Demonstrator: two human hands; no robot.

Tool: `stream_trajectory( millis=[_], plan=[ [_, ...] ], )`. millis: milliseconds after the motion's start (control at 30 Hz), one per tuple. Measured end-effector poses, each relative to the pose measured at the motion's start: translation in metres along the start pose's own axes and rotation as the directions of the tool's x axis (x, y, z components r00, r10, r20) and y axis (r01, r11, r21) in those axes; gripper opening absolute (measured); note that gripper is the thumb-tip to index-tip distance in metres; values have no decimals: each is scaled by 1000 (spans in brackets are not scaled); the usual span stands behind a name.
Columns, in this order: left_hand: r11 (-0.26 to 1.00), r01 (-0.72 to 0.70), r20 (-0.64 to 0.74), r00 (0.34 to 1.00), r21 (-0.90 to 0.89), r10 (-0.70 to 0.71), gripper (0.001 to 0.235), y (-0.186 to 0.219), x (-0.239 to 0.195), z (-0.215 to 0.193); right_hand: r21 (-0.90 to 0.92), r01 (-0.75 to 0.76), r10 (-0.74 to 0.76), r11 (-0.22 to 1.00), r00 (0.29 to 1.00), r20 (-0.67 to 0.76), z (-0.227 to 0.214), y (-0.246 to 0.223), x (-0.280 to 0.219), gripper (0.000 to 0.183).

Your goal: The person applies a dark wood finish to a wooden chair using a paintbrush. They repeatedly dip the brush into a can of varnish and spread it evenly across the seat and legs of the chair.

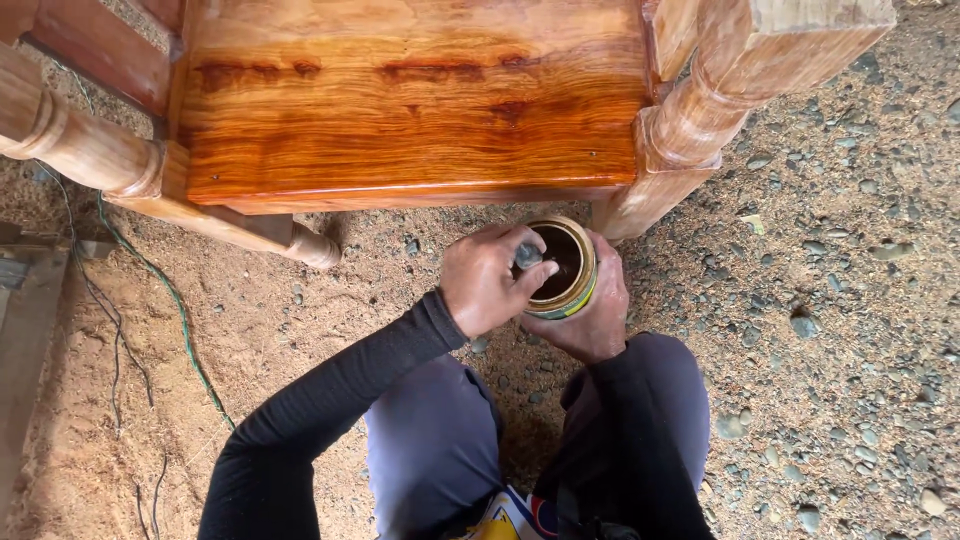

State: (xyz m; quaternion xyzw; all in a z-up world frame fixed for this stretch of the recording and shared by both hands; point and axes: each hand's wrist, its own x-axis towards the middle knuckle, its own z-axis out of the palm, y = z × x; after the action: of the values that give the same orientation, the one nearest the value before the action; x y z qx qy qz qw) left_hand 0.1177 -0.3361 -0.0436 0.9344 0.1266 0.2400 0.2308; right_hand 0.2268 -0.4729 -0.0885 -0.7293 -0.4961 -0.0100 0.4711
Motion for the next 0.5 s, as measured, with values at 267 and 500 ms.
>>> stream_trajectory(
  millis=[267,500],
  plan=[
    [792,-29,-171,981,-610,-96,13,-5,4,-6,6,-35,35,999,999,33,-3,-8,13,80],
    [592,67,-155,936,-803,-317,14,-5,10,-5,27,-90,89,996,995,32,-6,-12,15,76]
  ],
)
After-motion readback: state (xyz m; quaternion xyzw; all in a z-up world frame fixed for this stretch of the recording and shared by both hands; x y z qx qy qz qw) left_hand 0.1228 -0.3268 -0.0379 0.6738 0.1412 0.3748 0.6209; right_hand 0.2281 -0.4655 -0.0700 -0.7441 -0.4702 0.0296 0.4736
